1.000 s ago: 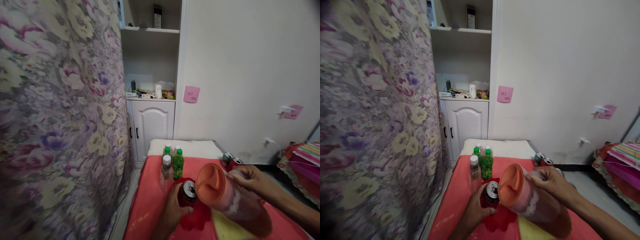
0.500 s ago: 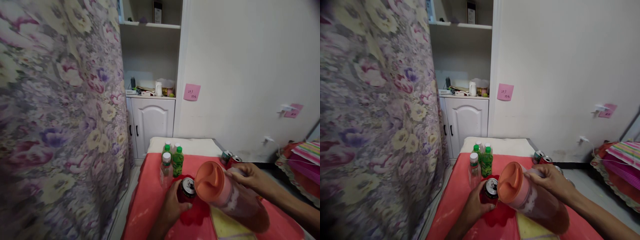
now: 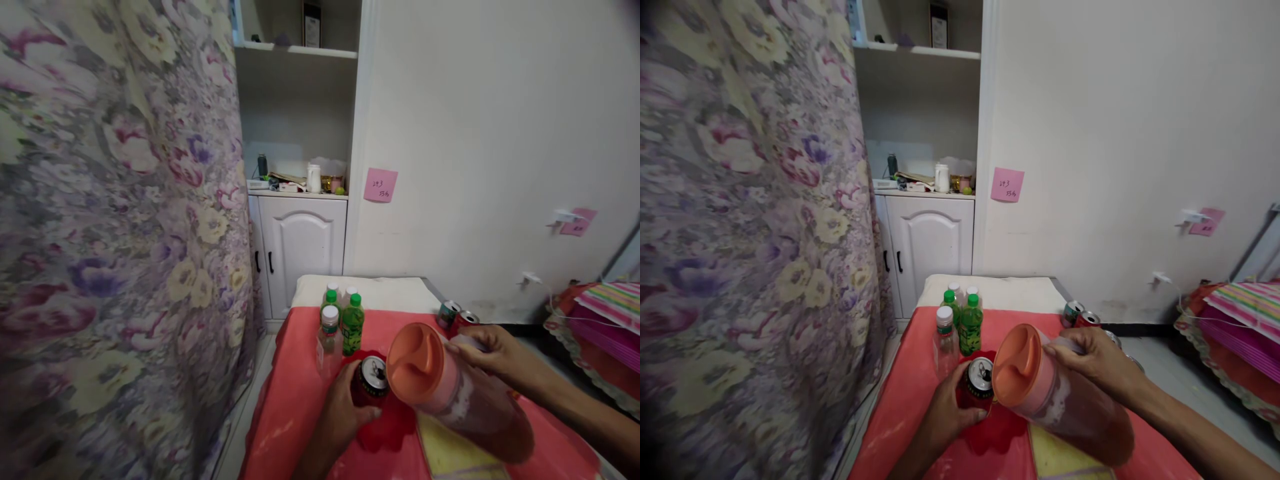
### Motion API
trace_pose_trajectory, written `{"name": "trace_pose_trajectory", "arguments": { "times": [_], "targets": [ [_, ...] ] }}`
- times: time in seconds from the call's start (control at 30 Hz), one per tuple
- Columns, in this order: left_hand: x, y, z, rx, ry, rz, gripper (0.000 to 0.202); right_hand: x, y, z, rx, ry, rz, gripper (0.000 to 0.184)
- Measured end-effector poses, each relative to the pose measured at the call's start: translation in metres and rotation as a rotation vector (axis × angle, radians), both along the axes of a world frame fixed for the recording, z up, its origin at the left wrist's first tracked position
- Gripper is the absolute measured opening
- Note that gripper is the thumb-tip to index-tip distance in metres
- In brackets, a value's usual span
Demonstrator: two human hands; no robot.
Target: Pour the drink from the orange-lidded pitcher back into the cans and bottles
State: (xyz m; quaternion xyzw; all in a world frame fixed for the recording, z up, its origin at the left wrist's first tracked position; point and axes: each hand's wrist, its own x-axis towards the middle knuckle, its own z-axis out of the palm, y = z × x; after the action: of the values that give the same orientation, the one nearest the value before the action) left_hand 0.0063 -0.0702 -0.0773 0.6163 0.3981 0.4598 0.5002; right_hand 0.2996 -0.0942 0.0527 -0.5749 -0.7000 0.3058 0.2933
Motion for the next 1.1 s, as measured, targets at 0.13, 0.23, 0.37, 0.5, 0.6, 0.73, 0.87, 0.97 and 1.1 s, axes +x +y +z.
{"name": "trace_pose_trajectory", "arguments": {
  "times": [0.13,0.23,0.37,0.5,0.6,0.73,0.87,0.97,1.1],
  "targets": [
    [0.0,0.0,-0.001,0.018,0.038,0.038,0.078,-0.005,-0.001,0.002,0.009,0.039,-0.002,0.052],
    [-0.001,0.0,0.0,0.039,0.018,0.021,0.079,-0.007,0.0,0.002,0.018,0.034,0.007,0.051],
    [-0.001,-0.001,0.001,0.037,0.013,0.037,0.079,-0.006,0.0,0.001,0.016,0.035,0.006,0.053],
    [-0.002,-0.002,0.003,0.028,-0.018,0.022,0.078,-0.005,-0.001,0.002,0.017,0.026,0.012,0.052],
    [-0.002,-0.001,0.002,0.024,-0.025,0.016,0.076,-0.004,-0.001,0.002,0.017,0.021,0.014,0.05],
    [-0.002,0.0,0.001,0.007,-0.033,0.023,0.075,-0.005,-0.002,0.005,0.013,0.025,0.005,0.05],
    [-0.001,-0.001,0.002,0.0,-0.012,0.03,0.077,-0.008,-0.003,0.01,0.014,0.006,0.005,0.051],
    [0.0,-0.001,0.003,-0.003,-0.002,0.032,0.078,-0.01,-0.004,0.013,0.026,-0.016,0.0,0.053],
    [0.0,0.0,0.002,-0.011,-0.025,0.007,0.076,-0.012,-0.005,0.015,0.019,-0.005,0.006,0.052]
  ]
}}
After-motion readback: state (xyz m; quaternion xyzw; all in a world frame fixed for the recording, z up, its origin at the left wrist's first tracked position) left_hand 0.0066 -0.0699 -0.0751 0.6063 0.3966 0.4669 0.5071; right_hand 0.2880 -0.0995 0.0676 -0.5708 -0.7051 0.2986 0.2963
